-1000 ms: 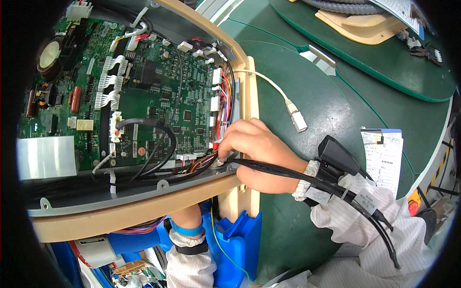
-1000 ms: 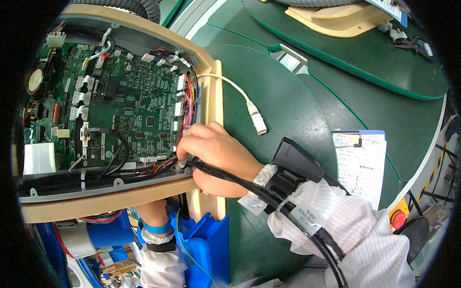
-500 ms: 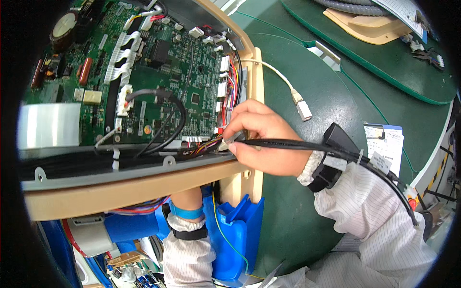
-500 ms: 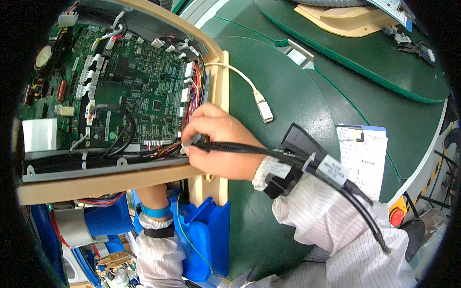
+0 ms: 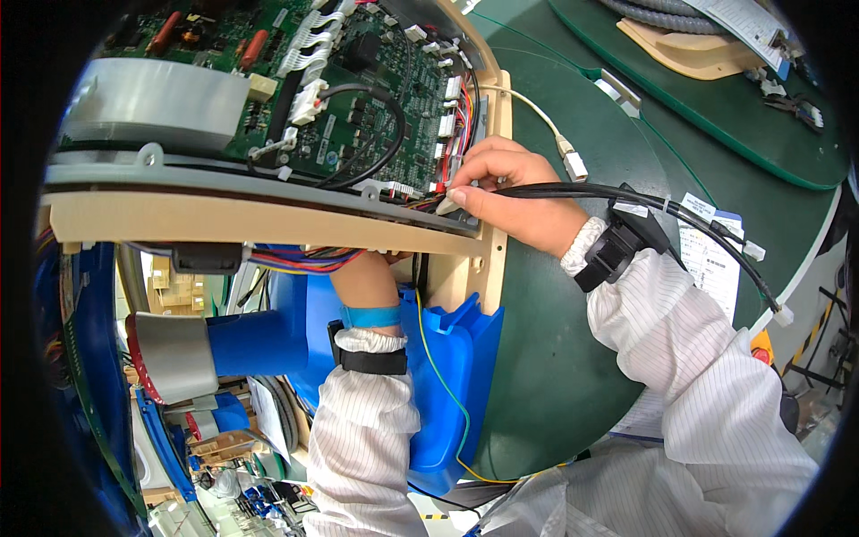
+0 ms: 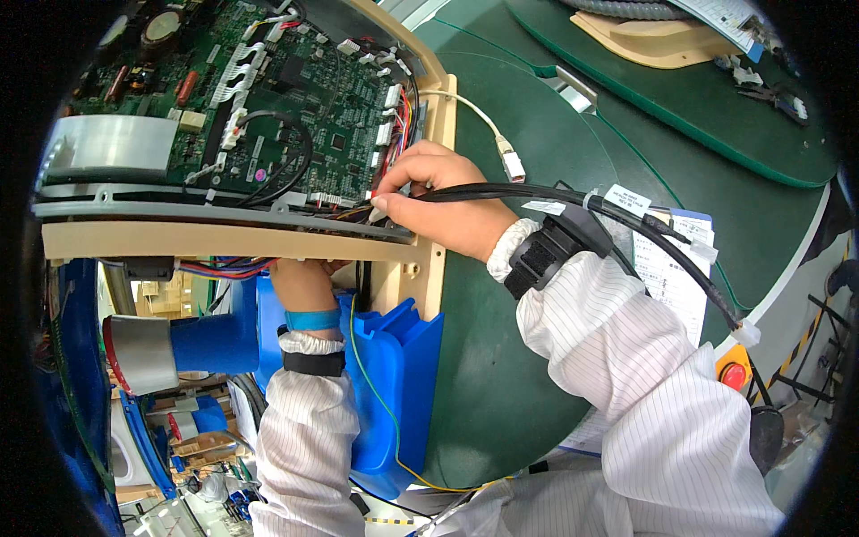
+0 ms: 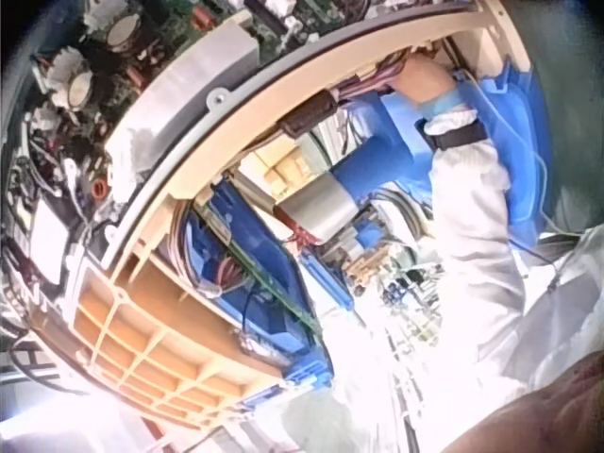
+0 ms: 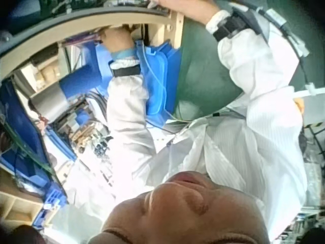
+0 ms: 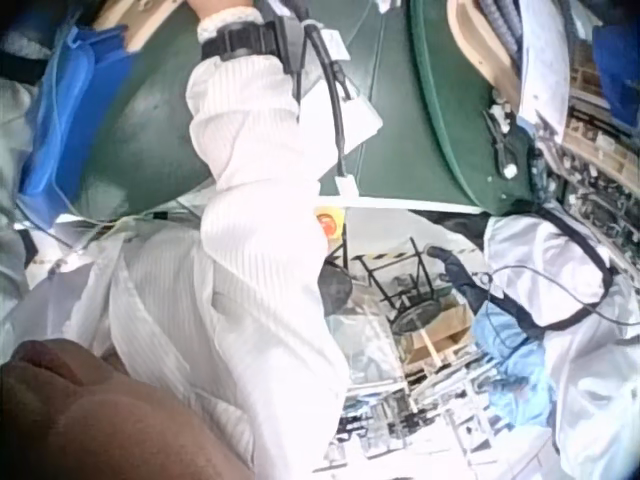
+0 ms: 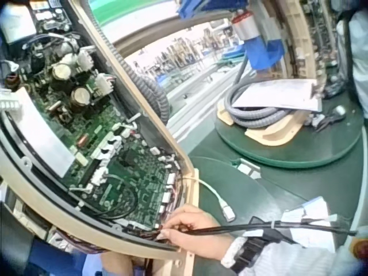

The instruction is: Assembling internal components and wiring into a blue electronic housing at a factory workstation.

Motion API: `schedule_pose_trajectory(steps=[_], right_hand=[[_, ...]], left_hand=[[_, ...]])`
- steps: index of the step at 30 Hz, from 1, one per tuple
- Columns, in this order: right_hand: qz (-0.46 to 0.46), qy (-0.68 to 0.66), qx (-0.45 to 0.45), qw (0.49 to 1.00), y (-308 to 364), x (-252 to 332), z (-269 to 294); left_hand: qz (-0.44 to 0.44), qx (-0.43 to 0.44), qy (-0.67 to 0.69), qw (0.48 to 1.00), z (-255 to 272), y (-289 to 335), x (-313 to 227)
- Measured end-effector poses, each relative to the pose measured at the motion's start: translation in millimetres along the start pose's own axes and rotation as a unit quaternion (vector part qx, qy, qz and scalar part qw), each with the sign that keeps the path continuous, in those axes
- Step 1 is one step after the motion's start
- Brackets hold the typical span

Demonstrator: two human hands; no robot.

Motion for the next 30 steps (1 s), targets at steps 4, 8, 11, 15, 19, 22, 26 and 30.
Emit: schedule_pose_trajectory(steps=[4, 8, 11, 15, 19, 22, 26, 30], right_hand=[[0.002, -0.008, -0.009, 1.000, 0.9, -2.3, 0.3], [0.028, 0.033, 0.002, 0.999, -1.3, -1.0, -1.2], [0.047, 0.029, -0.007, 0.998, -3.2, 1.1, 4.8], [0.060, 0.019, -0.032, 0.997, -1.7, 1.8, 5.7], [0.034, 0.022, -0.024, 0.999, -2.7, -9.6, -3.8], [-0.030, 0.038, 0.003, 0.999, 1.1, -9.0, -4.6], [-0.007, 0.029, -0.016, 0.999, 0.2, -7.1, 5.9], [0.013, 0.012, 0.008, 1.000, -0.3, -14.1, -0.1]], left_hand=[[-0.218, 0.065, -0.387, 0.894, -19.9, 12.4, -42.1], [0.128, -0.044, 0.188, 0.973, 7.7, 12.9, 7.0], [0.068, 0.003, 0.120, 0.990, 12.6, 33.1, -40.6], [0.054, 0.066, 0.146, 0.986, 28.4, 74.2, -78.6], [-0.054, 0.343, -0.027, 0.937, 26.9, 133.1, -143.0], [-0.226, 0.394, -0.208, 0.866, 20.1, 166.3, -175.8], [-0.282, 0.462, -0.248, 0.803, -0.3, 171.5, -179.7], [-0.279, 0.500, -0.202, 0.795, -1.3, 168.0, -209.9]])
Point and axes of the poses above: each hand's wrist, its own y-axis away from the middle knuckle, its own z-axis out of the back of the hand, x = y × z, the point moved 10 cm from there along -y, towards the middle knuckle, and after that the axes turned 14 degrees about y, right-handed, at the moved point
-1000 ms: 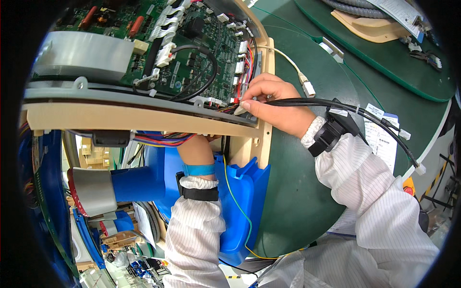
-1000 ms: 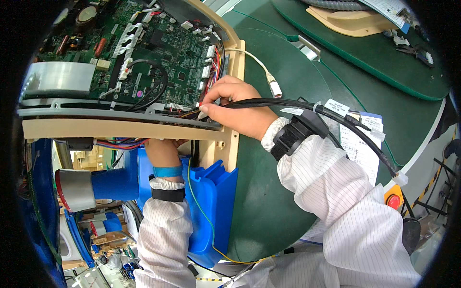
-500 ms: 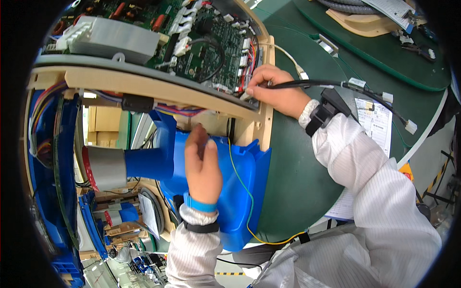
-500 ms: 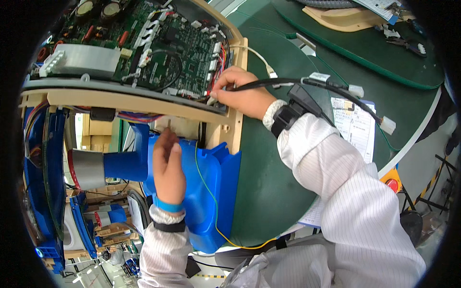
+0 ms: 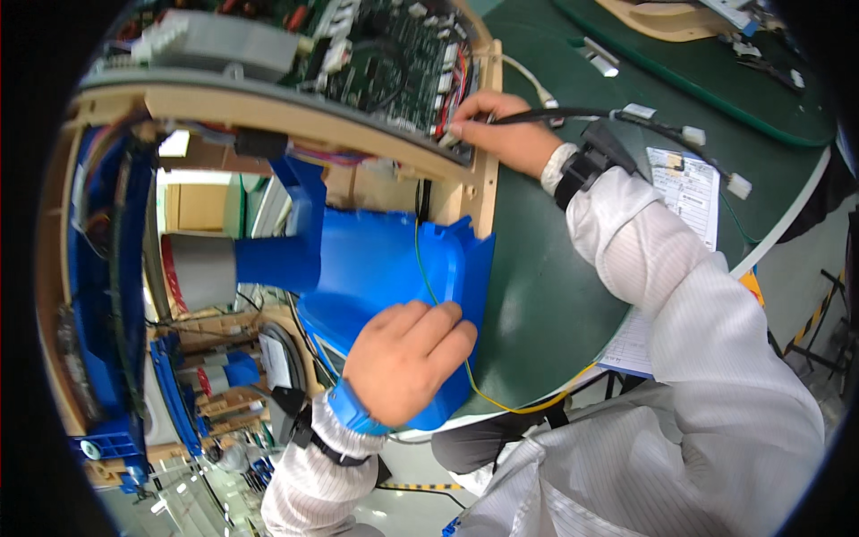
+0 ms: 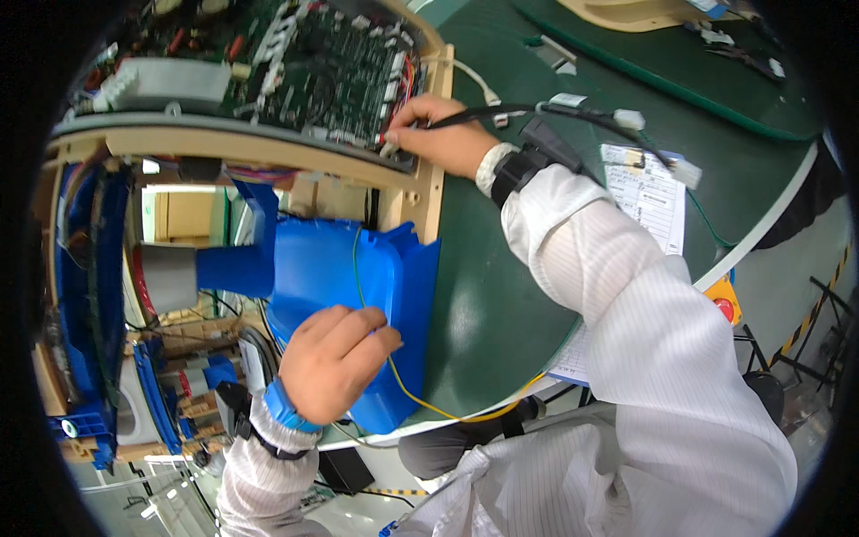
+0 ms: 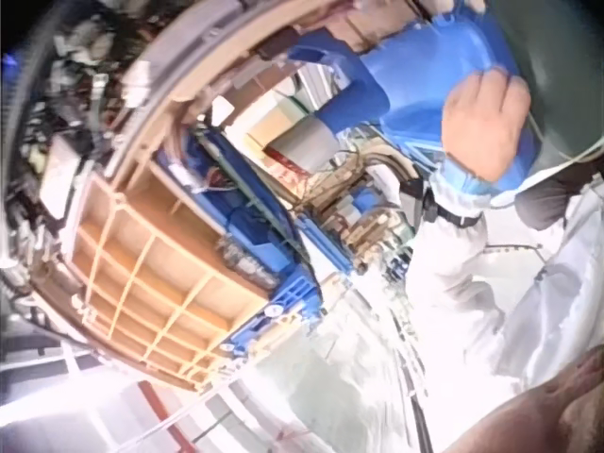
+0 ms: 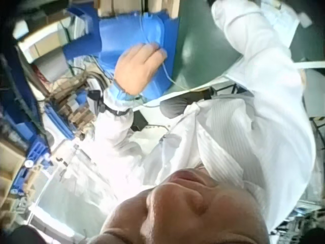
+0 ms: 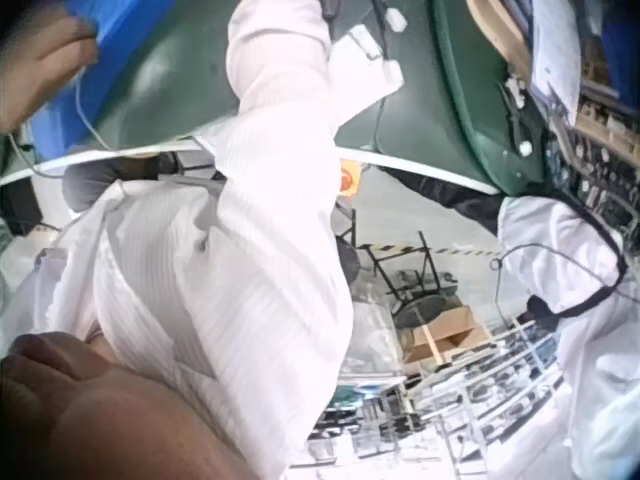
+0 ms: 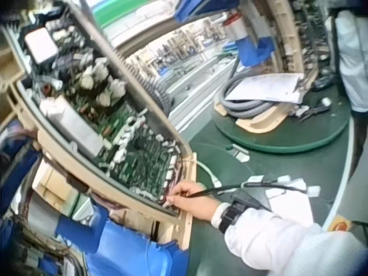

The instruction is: Assembling internal components and wiring into a blue electronic housing at a factory workstation.

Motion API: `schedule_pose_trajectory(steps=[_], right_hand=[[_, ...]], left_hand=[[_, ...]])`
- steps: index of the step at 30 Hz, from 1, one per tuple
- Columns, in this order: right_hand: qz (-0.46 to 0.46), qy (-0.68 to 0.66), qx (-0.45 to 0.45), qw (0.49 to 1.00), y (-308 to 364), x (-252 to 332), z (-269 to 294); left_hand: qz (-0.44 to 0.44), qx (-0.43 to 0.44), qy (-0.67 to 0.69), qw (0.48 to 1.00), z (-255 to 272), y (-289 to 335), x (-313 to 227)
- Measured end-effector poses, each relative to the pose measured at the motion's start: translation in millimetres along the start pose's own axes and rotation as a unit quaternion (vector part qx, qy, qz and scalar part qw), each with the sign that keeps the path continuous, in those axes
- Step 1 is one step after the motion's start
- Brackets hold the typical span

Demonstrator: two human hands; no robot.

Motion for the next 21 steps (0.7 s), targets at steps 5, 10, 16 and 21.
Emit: schedule_pose_trajectory(steps=[5, 10, 16, 21], right_hand=[[0.051, -0.014, -0.011, 0.999, -3.5, 7.5, 0.1], [-0.049, -0.013, -0.001, 0.999, 5.1, -14.4, 4.9], [-0.024, -0.067, -0.015, 0.997, 12.2, 20.0, -7.1], [-0.028, -0.026, 0.011, 0.999, 9.9, -20.4, -13.9]], left_hand=[[-0.076, -0.072, 0.093, 0.990, 52.8, -14.7, -34.4], [-0.080, -0.157, 0.104, 0.979, 101.8, -83.6, -53.2], [-0.084, -0.412, 0.112, 0.901, 188.0, -89.1, -53.7], [-0.010, -0.472, 0.227, 0.852, 207.2, -64.9, -7.7]])
Point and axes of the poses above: each hand's wrist, its own y-axis away from the middle knuckle, its own z-axis out of the back of the hand, x = y × z, the point moved 10 cm from there along -y, towards the middle knuckle, and after that the axes turned 14 degrees about y, right-handed, at the moved point
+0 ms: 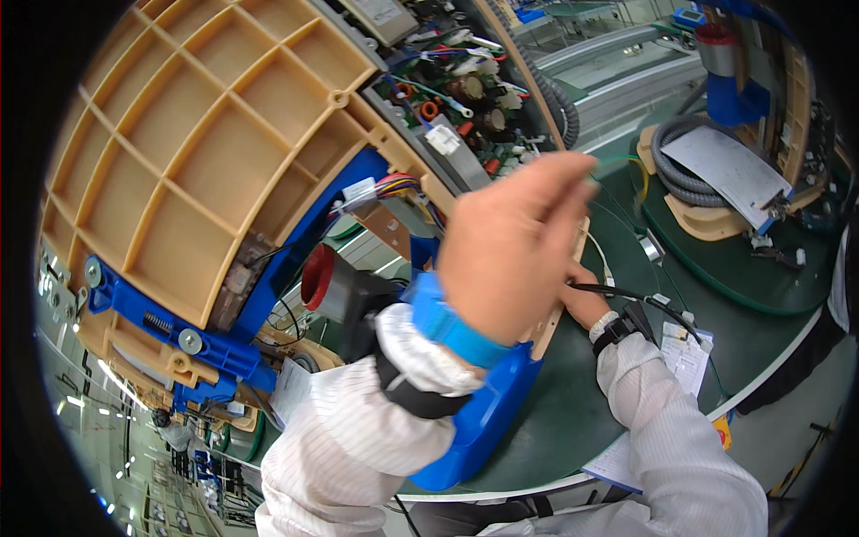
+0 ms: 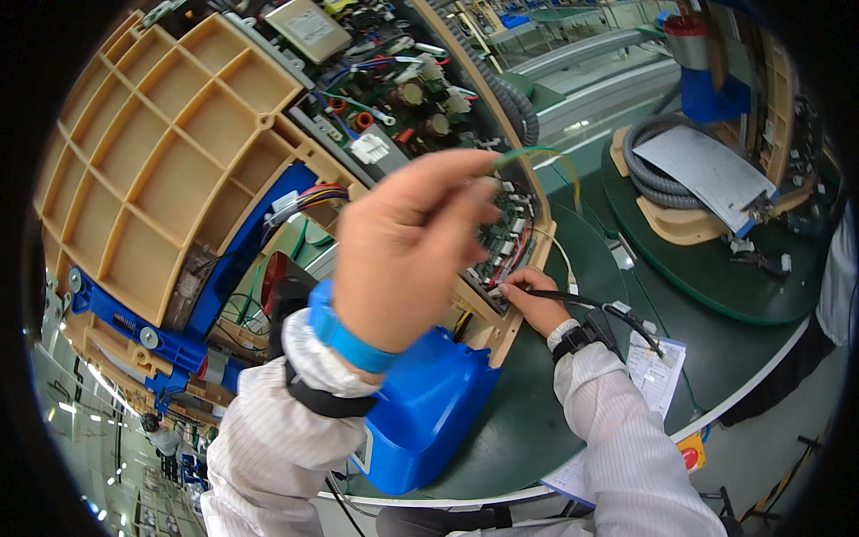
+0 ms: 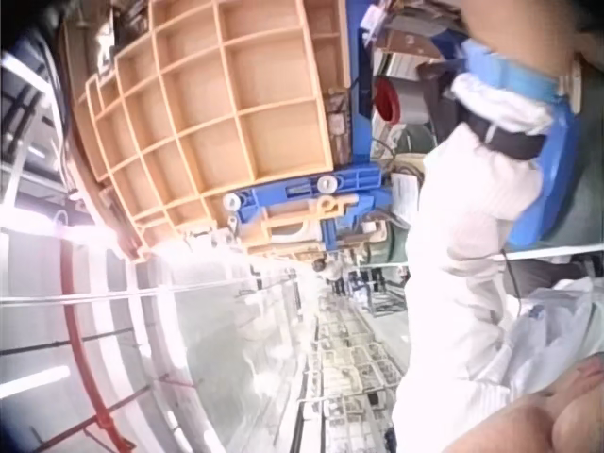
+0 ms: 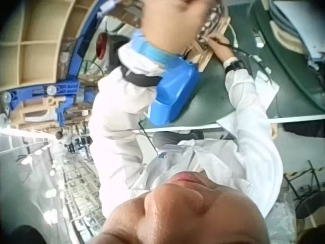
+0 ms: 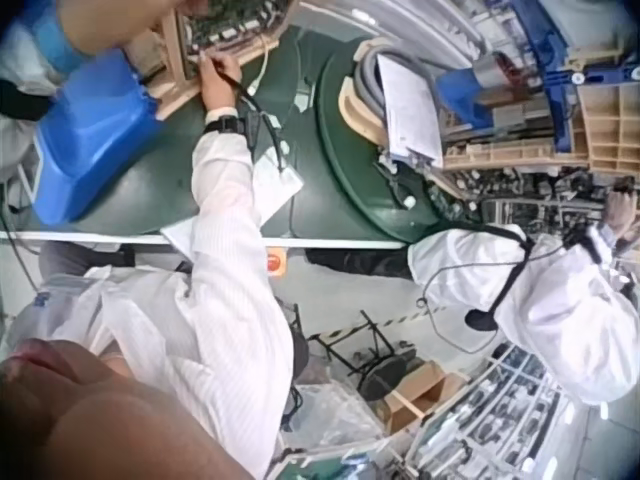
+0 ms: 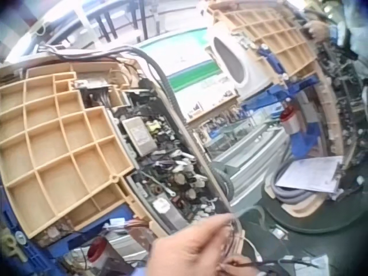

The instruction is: Assembling internal components and wiring into a blue electronic housing at a factory workstation.

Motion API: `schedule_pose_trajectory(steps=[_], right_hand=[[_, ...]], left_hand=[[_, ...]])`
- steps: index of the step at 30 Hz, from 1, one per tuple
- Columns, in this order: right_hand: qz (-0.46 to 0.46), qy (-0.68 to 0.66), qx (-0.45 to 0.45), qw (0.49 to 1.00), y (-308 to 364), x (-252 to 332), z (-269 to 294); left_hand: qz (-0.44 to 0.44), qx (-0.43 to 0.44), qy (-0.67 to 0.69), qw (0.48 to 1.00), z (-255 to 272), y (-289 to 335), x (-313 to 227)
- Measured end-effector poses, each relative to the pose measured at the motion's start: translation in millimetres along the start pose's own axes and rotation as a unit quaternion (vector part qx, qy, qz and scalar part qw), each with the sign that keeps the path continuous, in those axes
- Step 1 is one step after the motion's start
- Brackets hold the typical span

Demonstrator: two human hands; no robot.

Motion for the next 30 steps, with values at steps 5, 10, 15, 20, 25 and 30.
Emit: schedule_pose_trajectory(steps=[5, 10, 15, 20, 25, 30], right_hand=[[0.009, 0.065, -0.026, 0.998, -5.3, 10.1, 19.0], [-0.015, 0.056, -0.014, 0.998, -3.9, 17.2, 14.8], [-0.030, 0.047, -0.010, 0.998, -1.0, 11.5, 17.0], [-0.020, 0.052, -0.014, 0.998, -1.4, 15.7, 13.9], [-0.032, 0.046, -0.005, 0.998, -3.3, 11.5, 14.2], [-0.038, 0.026, -0.001, 0.999, -3.5, 12.6, 12.4]], left_hand=[[0.049, 0.047, -0.146, 0.987, 34.5, 9.0, 1.3], [0.173, 0.159, -0.305, 0.923, 59.3, 61.1, 43.2], [0.257, 0.162, -0.376, 0.875, 78.9, 114.0, 111.0], [0.254, 0.173, -0.465, 0.830, 79.4, 125.5, 156.1], [0.273, 0.252, -0.451, 0.811, 72.9, 129.5, 203.3], [0.320, 0.315, -0.438, 0.779, 65.3, 138.2, 229.0]])
Point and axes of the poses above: each hand's wrist, its own y-axis away from the middle knuckle, its own z-axis out of the back of the hand, x = y × z, the point moved 10 cm from there along -y, towards the middle knuckle, and after that the axes turned 14 degrees about y, right-handed, at the moved point
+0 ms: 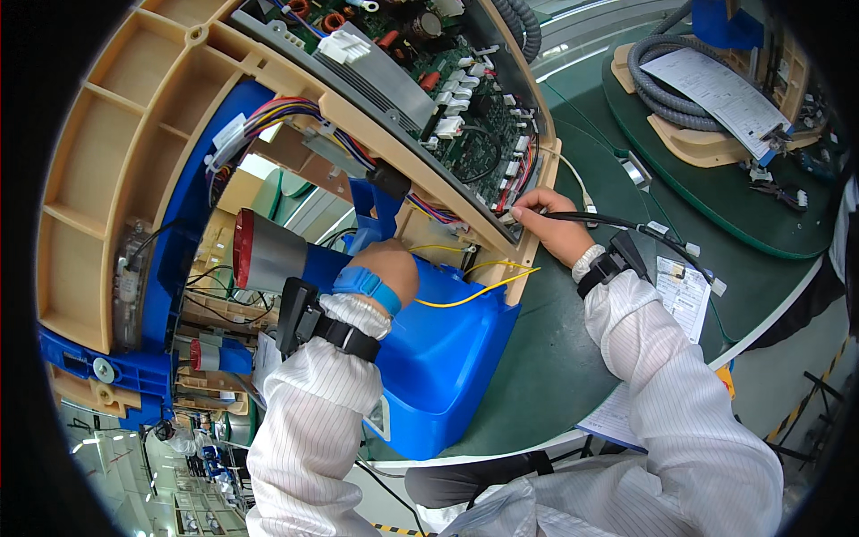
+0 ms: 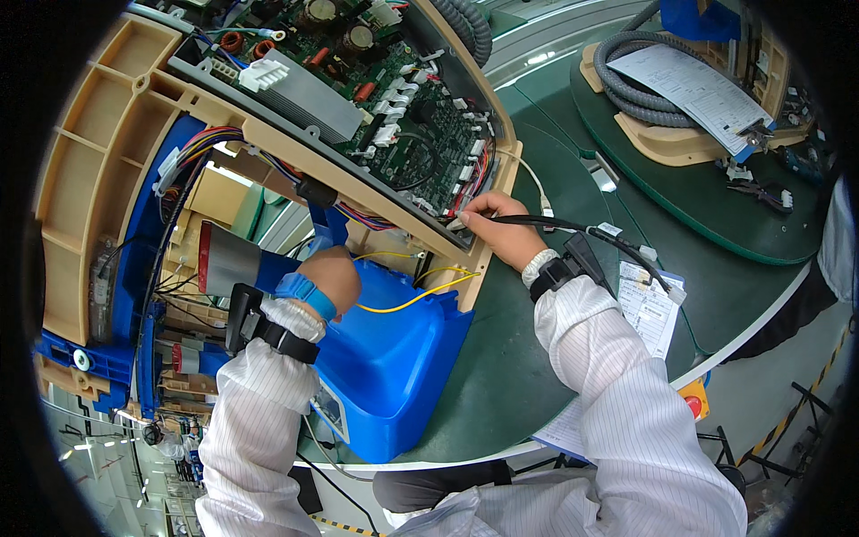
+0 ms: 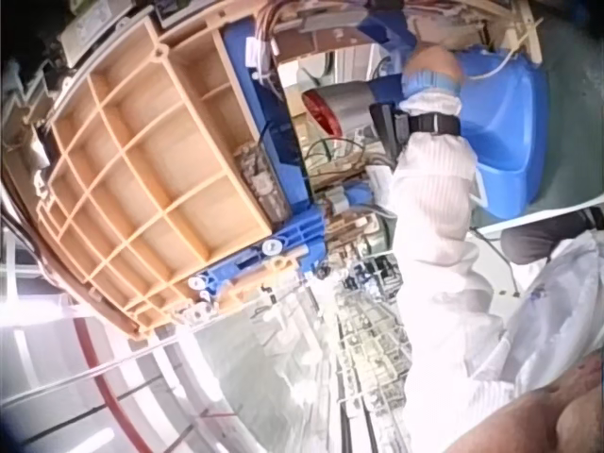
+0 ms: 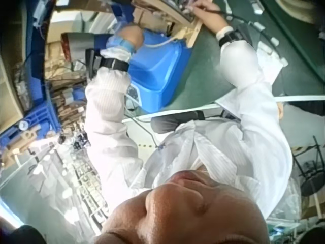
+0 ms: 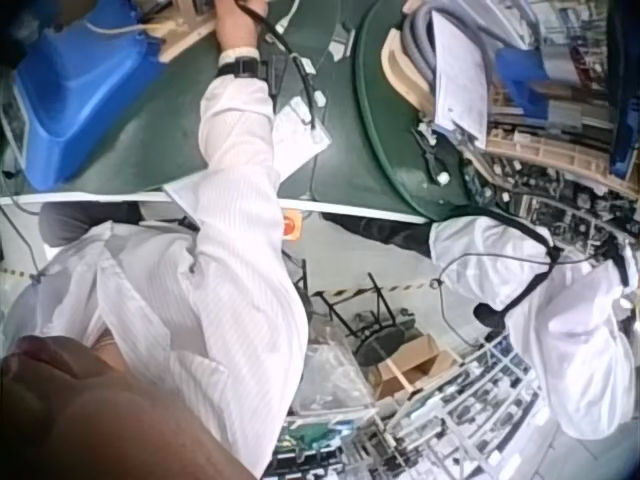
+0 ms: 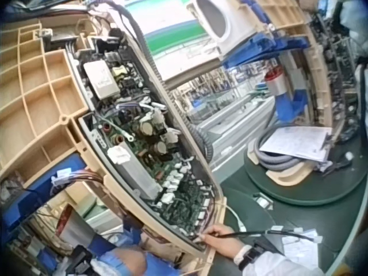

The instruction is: Assembling internal components and wiring into a blue electronic housing at a factory workstation.

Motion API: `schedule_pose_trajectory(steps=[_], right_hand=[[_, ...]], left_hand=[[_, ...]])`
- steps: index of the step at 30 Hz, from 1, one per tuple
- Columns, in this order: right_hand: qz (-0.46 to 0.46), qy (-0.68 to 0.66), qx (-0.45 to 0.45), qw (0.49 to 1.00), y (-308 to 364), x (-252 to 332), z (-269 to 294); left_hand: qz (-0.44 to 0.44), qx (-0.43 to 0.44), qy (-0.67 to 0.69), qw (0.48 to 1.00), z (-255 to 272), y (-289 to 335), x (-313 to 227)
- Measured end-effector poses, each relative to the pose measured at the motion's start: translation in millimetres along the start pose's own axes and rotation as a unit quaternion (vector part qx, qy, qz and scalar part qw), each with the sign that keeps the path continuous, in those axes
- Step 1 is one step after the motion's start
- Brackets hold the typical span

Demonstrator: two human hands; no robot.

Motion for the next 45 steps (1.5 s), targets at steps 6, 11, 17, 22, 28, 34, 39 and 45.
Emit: schedule_pose_trajectory(steps=[6, 11, 17, 22, 28, 34, 39, 45], right_hand=[[0.016, 0.023, -0.011, 1.000, 0.1, -1.2, 7.0], [0.009, 0.028, -0.011, 1.000, 0.6, -4.4, 11.9], [0.019, 0.015, -0.007, 1.000, -1.0, -5.5, 3.7], [0.039, 0.023, -0.016, 0.999, -2.0, 0.9, 4.2], [0.066, 0.021, -0.004, 0.998, -0.3, 6.4, 7.3], [0.149, 0.111, -0.042, 0.982, 3.9, 26.8, 12.7], [0.169, 0.137, -0.032, 0.975, 6.9, 38.9, 11.3], [0.125, 0.122, -0.013, 0.985, 4.5, 29.3, 12.1]], left_hand=[[-0.006, 0.056, -0.011, 0.998, -32.2, -32.6, 1.9], [0.001, 0.119, 0.047, 0.992, -90.9, -62.2, 48.2], [0.372, 0.064, 0.523, 0.764, -150.6, -35.3, 152.4], [0.281, 0.160, 0.336, 0.885, -86.7, -27.2, 53.1], [0.261, 0.217, 0.243, 0.909, -80.7, -27.2, 24.7], [0.288, 0.227, 0.291, 0.884, -117.8, -35.1, 66.2], [-0.100, 0.134, -0.101, 0.981, -90.0, -58.9, 30.9], [0.002, -0.027, 0.058, 0.998, -61.0, -60.9, 15.9]])
Point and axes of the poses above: each hand's wrist, its own y-axis away from the middle knuckle, its own z-axis out of the back of the hand, x = y × z, the point moved 10 cm from there along -y, towards the middle knuckle, and after that the axes turned 14 degrees about y, right-handed, at the moved point
